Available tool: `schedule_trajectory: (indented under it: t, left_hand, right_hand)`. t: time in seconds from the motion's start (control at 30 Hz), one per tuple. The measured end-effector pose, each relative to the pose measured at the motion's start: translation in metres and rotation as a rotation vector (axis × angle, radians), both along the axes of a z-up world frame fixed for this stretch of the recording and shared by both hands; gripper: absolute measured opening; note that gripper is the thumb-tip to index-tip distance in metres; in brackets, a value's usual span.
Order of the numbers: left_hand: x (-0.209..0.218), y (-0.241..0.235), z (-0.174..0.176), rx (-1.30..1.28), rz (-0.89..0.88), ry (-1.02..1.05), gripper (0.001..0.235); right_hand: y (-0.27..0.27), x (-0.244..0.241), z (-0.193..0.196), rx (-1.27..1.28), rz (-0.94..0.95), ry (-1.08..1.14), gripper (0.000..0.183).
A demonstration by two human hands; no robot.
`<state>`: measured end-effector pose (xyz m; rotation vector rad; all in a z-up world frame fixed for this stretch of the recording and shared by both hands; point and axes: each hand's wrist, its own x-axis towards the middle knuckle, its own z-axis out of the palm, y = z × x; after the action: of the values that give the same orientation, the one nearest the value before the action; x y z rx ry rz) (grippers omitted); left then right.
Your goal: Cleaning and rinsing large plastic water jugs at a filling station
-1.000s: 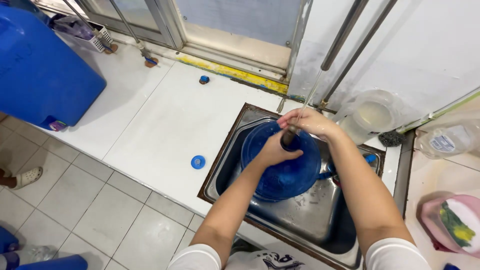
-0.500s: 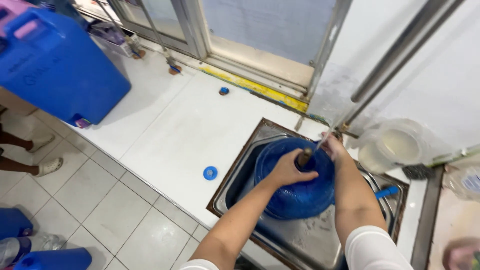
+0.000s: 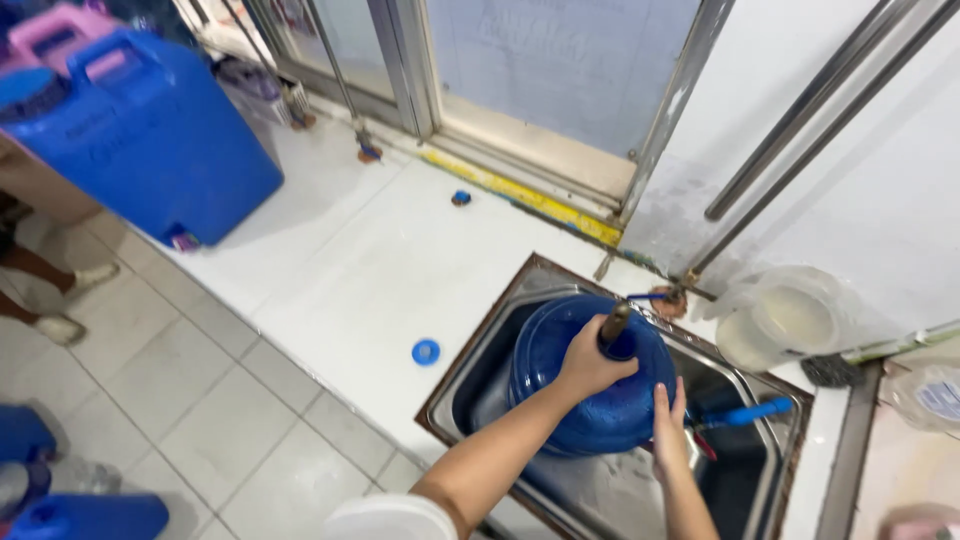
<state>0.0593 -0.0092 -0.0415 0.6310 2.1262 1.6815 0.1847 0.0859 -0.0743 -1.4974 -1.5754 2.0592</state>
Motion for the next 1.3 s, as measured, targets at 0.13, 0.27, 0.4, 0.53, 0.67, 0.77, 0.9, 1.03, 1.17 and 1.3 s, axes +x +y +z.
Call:
schedule_trajectory:
  t: [0.13, 0.27, 0.4, 0.53, 0.67, 0.77, 0.9, 1.03, 1.17, 1.3]
  left_hand:
    - [0.045, 0.022, -0.005, 0.201, -0.009, 0.326, 0.053]
    - [0.07, -0.002, 0.06, 0.125, -0.235, 0.52, 0.057]
    - [0.074, -0.027, 0.108, 0.115, -0.356, 0.765, 0.058]
    - [0.019, -0.008, 0.043, 0.108, -0.461, 0.998, 0.052]
    - [-0.046, -0.03, 0.014, -0.153, -0.485, 1.102, 0.07]
    - [-0.057, -0.049, -0.038, -0.204, -0.572, 1.095, 0.054]
    - [-0.066, -0.077, -0.115, -0.307, -0.455, 1.192, 0.041]
    - [-0.023, -0.107, -0.109, -0.361, -0.287, 1.035, 0.087]
    - [-0.013, -0.105, -0.122, 0.268, 0.146, -0.346, 0.062]
    - [-0.053, -0.074, -0.158, 0.974, -0.237, -1.251, 0.07]
  right_hand:
    - [-0.01, 0.04, -0.065, 0.071, -0.321, 0.276, 0.077]
    - [-0.051, 0.059, -0.02, 0.094, -0.401, 0.551, 0.07]
    - [-0.048, 0.025, -0.02, 0.098, -0.212, 0.59, 0.066]
    - [-0.041, -0.012, -0.02, 0.087, 0.006, 0.432, 0.056]
    - [-0.011, -0.06, -0.024, 0.104, 0.291, 0.251, 0.044]
    - [-0.014, -0.014, -0.012, -0.178, 0.419, 0.255, 0.055]
    - [-0.042, 0.019, -0.024, -0.376, 0.64, 0.183, 0.052]
    - [-0.051, -0.01, -0.012, -0.053, 0.551, -0.171, 0.05]
    - [-0.051, -0.034, -0.033, 0.714, 0.775, -0.292, 0.035]
    - [-0.064, -0.029, -0.069, 0.382, 0.57, -0.021, 0.032]
